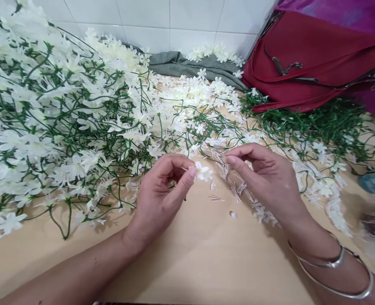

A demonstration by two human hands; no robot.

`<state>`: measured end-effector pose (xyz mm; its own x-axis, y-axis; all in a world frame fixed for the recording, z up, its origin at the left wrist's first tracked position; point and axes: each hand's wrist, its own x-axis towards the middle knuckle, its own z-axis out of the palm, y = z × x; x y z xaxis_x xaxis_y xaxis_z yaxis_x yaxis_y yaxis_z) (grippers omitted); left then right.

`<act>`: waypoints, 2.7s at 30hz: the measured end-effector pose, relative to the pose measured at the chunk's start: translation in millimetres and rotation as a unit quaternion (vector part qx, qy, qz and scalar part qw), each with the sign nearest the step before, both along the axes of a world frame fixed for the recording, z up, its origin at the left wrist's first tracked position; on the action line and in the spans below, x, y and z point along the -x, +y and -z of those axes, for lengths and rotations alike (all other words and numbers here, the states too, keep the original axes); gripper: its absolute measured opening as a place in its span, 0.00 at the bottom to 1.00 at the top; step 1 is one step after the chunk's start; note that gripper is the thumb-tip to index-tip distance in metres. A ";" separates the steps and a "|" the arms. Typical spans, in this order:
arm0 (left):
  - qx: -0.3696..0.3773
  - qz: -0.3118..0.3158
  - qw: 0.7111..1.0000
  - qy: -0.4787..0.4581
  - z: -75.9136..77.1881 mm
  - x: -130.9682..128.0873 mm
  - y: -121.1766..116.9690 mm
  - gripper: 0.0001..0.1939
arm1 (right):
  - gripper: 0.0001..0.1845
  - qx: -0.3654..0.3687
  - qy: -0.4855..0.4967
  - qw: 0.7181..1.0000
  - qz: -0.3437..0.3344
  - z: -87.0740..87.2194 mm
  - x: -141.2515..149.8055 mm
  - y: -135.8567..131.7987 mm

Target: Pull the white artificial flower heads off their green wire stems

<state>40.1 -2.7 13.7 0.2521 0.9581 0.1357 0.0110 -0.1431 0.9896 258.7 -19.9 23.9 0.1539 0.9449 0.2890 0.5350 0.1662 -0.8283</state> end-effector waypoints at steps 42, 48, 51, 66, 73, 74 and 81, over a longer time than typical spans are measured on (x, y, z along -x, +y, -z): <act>0.100 -0.005 0.995 -0.007 0.1 -9.5 5.7 0.10 | 0.11 0.009 -0.138 0.989 0.056 -9.2 -12.6 -3.6; 0.128 0.002 0.992 0.012 -0.2 -7.8 8.0 0.12 | 0.05 0.079 0.087 0.992 -0.044 -7.8 11.2 -7.2; 0.131 0.005 0.991 0.006 -1.2 -8.3 8.5 0.11 | 0.08 0.078 0.125 0.988 -0.052 -3.8 18.7 -9.6; 0.107 0.015 0.993 -0.047 -8.4 -9.5 4.8 0.07 | 0.04 -0.002 -0.064 0.998 -0.003 1.6 20.7 -10.1; 0.125 0.011 0.991 -0.040 -13.3 -8.1 5.2 0.09 | 0.07 -0.082 0.027 0.996 -0.030 -1.1 25.6 -19.1; 0.128 0.017 0.991 -0.042 -13.8 -8.6 4.6 0.09 | 0.08 -0.103 0.003 0.994 -0.044 -0.9 26.8 -19.8; 0.130 0.051 0.987 -0.076 -9.5 -12.2 -0.8 0.07 | 0.11 -0.158 -0.137 0.976 -0.055 0.1 30.0 -17.2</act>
